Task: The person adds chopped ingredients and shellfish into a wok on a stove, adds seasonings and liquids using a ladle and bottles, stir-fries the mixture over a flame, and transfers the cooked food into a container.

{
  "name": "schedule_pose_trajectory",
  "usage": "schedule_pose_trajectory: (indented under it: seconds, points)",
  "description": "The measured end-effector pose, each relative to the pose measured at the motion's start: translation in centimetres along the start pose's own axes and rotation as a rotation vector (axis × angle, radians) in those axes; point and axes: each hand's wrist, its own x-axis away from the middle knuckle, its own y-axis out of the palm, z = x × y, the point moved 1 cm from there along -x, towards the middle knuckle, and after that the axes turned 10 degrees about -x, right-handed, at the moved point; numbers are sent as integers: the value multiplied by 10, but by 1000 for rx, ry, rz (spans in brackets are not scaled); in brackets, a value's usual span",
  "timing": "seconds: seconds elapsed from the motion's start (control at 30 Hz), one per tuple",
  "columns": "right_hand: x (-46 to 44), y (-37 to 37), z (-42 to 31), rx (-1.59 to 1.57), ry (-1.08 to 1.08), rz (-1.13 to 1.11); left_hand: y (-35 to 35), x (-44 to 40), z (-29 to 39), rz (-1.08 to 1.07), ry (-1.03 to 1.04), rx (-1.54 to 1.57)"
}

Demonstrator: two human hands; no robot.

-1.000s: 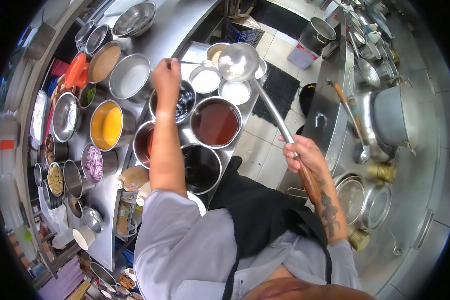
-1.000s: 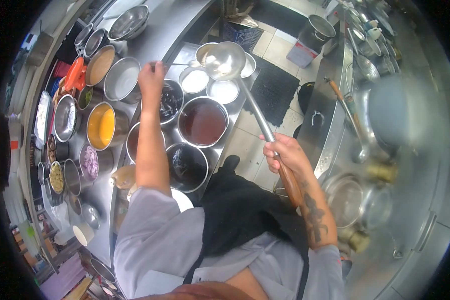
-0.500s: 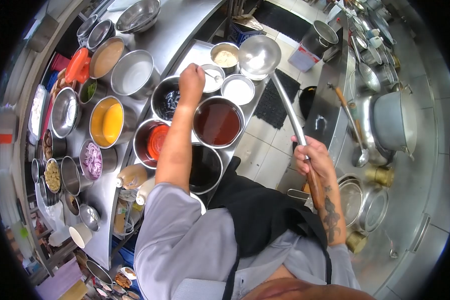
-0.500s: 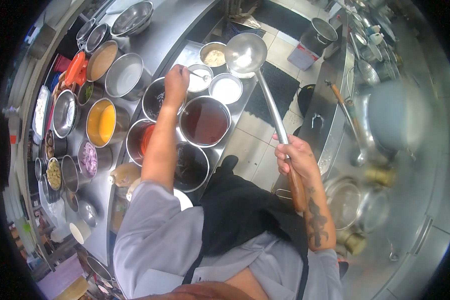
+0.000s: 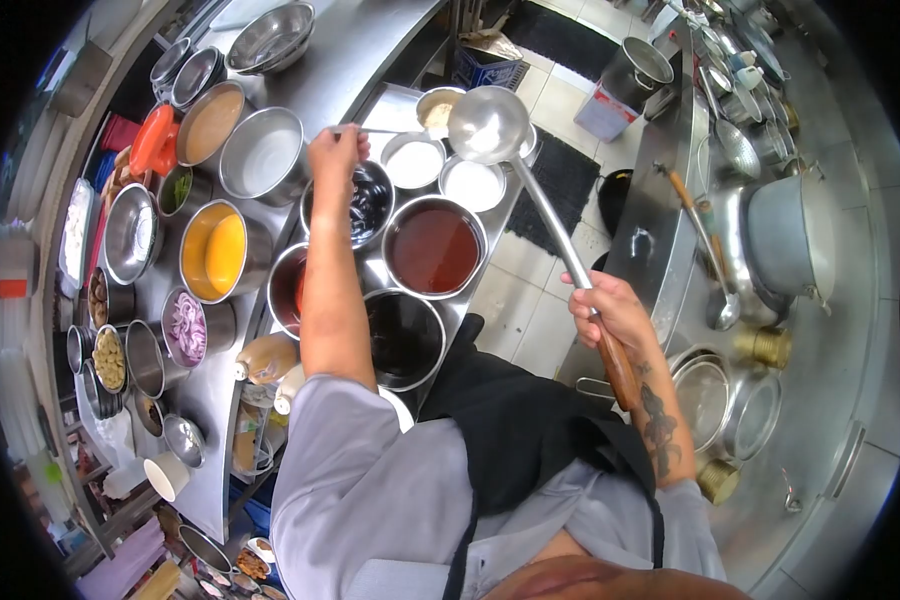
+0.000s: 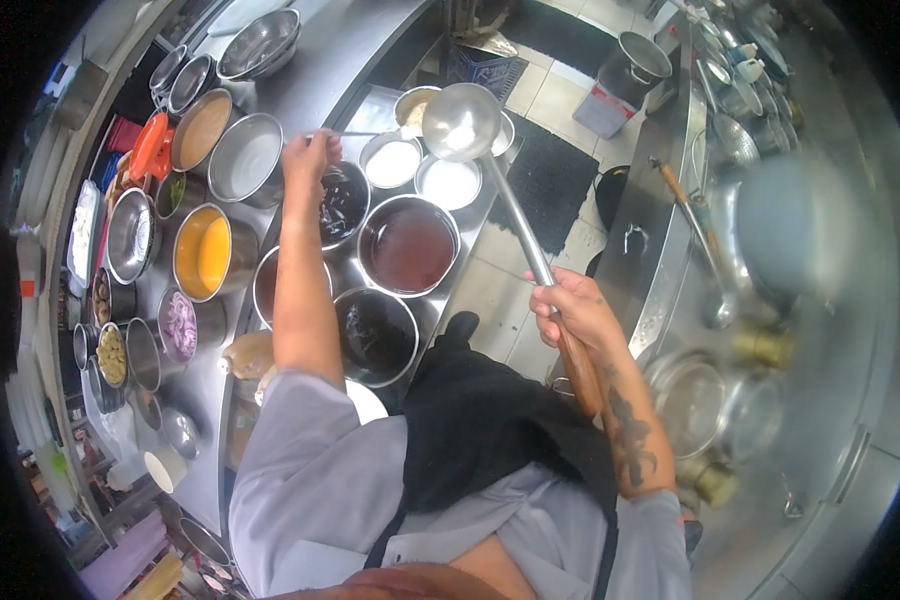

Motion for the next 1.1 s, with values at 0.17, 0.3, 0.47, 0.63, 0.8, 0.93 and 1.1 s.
schedule_pose_trajectory:
  seconds: [0.17, 0.3, 0.47, 0.63, 0.8, 0.93, 1.1]
  points:
    - [-6, 1, 7, -56, 35, -59, 9, 41, 34, 136, 623, -595]
    - [0, 5, 6, 7, -15, -30, 31, 52, -12, 44, 823, -708]
    - [8, 18, -3, 113, -70, -18, 57, 90, -59, -204, 910, -842]
    - [8, 42, -13, 218, -28, -112, 51, 122, -41, -202, 825, -846]
    - [-5, 71, -4, 320, 30, -203, 7, 181, 1, -179, 768, -1097]
    - [-23, 90, 14, 533, 39, -229, -50, 221, 22, -672, 511, -1014]
    - [-40, 102, 41, 779, -99, -277, -87, 252, 34, -1088, 420, -700]
